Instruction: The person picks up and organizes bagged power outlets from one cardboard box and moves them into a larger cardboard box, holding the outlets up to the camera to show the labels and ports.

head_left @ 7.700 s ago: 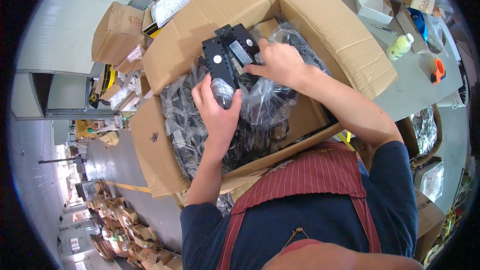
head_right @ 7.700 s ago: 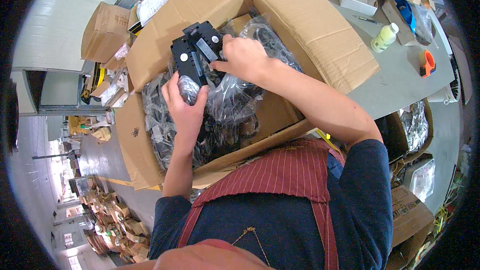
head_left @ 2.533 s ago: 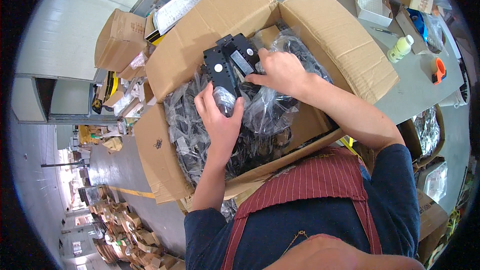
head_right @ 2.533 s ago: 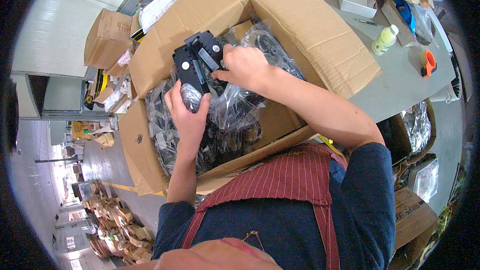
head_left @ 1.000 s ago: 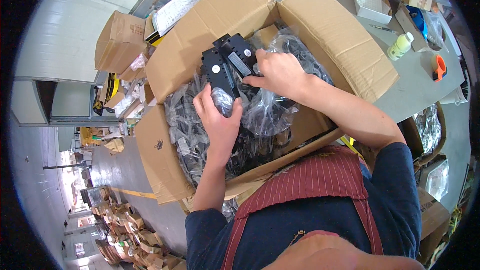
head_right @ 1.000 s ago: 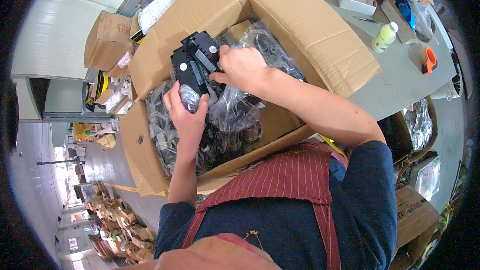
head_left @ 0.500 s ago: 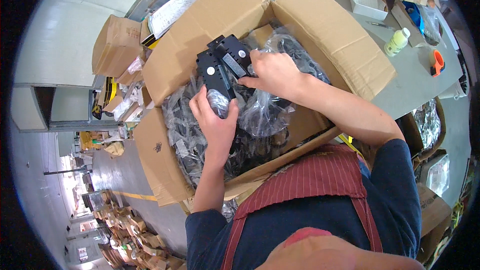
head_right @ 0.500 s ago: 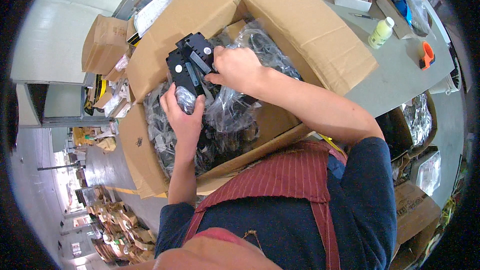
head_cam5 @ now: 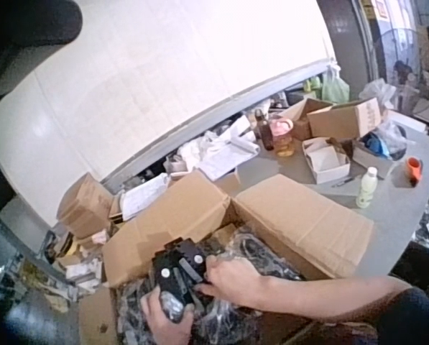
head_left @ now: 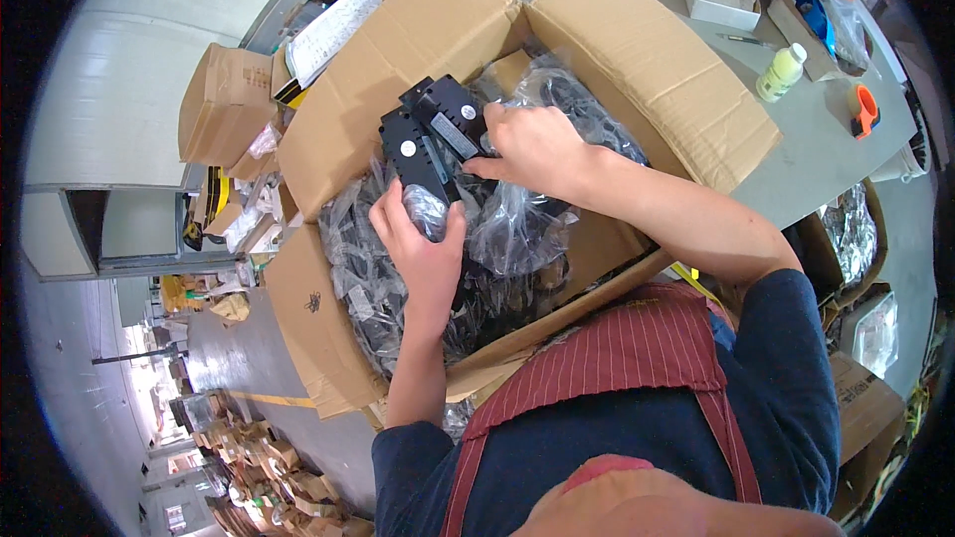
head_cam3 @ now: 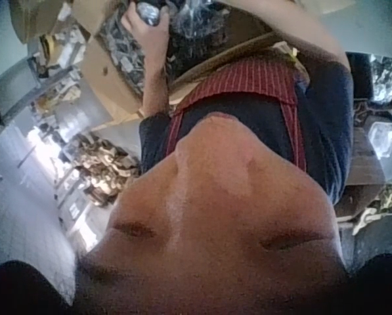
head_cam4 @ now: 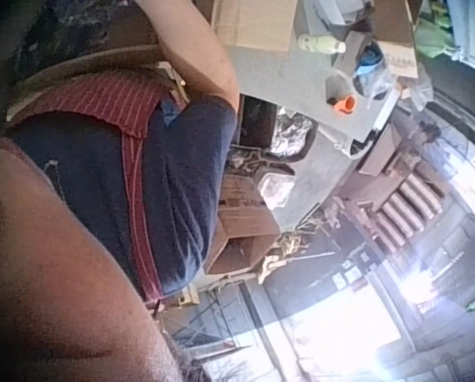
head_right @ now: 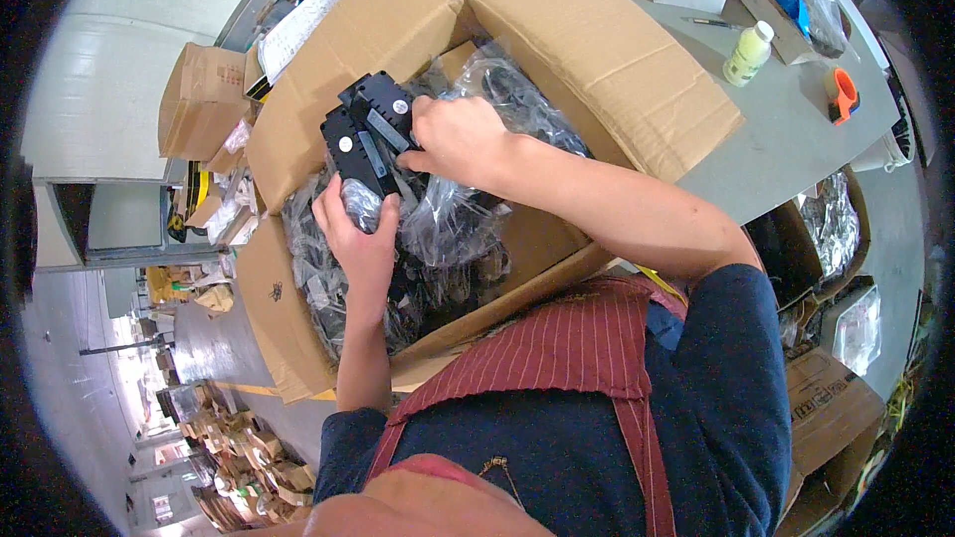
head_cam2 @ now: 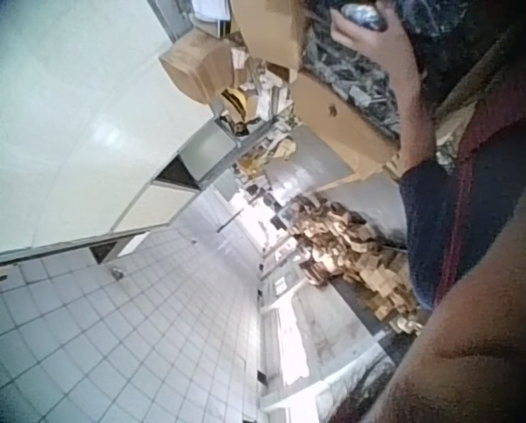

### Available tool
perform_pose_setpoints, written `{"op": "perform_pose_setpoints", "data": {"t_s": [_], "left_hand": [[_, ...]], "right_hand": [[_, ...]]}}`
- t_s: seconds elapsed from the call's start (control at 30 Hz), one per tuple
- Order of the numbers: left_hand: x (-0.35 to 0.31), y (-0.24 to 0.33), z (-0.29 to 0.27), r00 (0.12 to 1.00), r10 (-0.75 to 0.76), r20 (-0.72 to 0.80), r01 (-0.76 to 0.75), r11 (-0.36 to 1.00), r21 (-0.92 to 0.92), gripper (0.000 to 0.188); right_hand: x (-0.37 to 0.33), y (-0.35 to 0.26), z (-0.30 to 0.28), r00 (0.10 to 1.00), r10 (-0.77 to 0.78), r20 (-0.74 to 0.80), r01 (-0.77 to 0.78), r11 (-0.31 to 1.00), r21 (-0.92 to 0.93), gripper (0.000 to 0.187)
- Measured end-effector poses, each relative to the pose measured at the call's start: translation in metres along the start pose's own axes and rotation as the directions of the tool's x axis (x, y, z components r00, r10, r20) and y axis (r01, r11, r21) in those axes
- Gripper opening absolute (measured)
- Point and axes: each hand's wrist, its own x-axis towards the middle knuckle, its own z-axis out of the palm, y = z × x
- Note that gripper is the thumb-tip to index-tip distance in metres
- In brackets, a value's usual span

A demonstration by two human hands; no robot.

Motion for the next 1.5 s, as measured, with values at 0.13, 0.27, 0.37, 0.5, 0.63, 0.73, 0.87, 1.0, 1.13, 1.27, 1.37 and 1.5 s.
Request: {"op": "perform_pose_setpoints", "data": {"t_s": [0.13,0.27,0.37,0.5,0.63,0.73,0.87,1.0,1.13,1.27,1.37,1.5], "left_hand": [[-0.0001,0.0,0.0005,0.999,0.013,-0.029,-0.013,1.0,-0.002,0.066],[0.0002,-0.0018,0.0011,0.999,0.018,-0.027,-0.017,1.0,0.006,0.066],[0.0004,-0.002,0.0006,1.0,0.018,-0.001,-0.018,1.0,-0.006,0.07],[0.0004,-0.0005,-0.0004,1.0,0.01,-0.001,-0.01,1.0,-0.011,0.07],[0.0006,-0.0006,-0.0003,1.0,0.011,-0.001,-0.011,1.0,-0.002,0.071],[0.0011,0.0008,-0.0008,1.0,-0.007,0.011,0.007,1.0,0.002,0.071],[0.0004,-0.0005,-0.0003,1.0,-0.026,0.008,0.026,1.0,-0.01,0.071],[0.0007,-0.0011,0.0,0.999,0.015,-0.04,-0.015,1.0,-0.005,0.066],[0.0013,-0.003,0.0004,0.999,0.027,-0.039,-0.028,1.0,-0.005,0.066],[0.0001,-0.0042,-0.0014,1.0,-0.003,0.001,0.003,1.0,-0.029,0.072],[-0.0004,-0.0051,-0.0007,1.0,0.008,-0.017,-0.008,1.0,-0.019,0.072],[0.0009,-0.0042,-0.0012,0.999,0.024,-0.04,-0.025,0.999,-0.025,0.07]], "right_hand": [[0.0003,0.0001,0.0,1.0,-0.001,-0.005,0.001,1.0,-0.006,0.054],[0.0014,0.0014,0.0022,1.0,0.004,0.0,-0.004,1.0,-0.013,0.054],[0.0013,0.001,0.0021,1.0,0.011,0.003,-0.011,1.0,-0.012,0.055],[0.0018,0.0001,0.0017,1.0,0.025,0.013,-0.025,1.0,-0.011,0.057],[0.0023,0.0001,0.0022,0.999,0.031,0.019,-0.031,0.999,-0.011,0.057],[0.0017,0.0019,0.0028,1.0,0.019,-0.001,-0.019,1.0,-0.01,0.057],[0.0014,0.0003,0.0029,1.0,0.009,-0.015,-0.009,1.0,-0.014,0.057],[0.0014,0.0003,0.0034,0.999,-0.004,-0.039,0.004,1.0,-0.008,0.056],[0.0017,0.0019,0.0046,0.999,-0.014,-0.032,0.013,1.0,-0.028,0.057],[0.0019,0.0019,0.0052,1.0,-0.004,-0.019,0.003,0.999,-0.032,0.057],[0.0028,0.0019,0.0056,1.0,-0.001,-0.018,0.001,1.0,-0.027,0.057],[0.0033,-0.0003,0.0008,1.0,0.02,-0.004,-0.02,1.0,-0.007,0.058]]}}
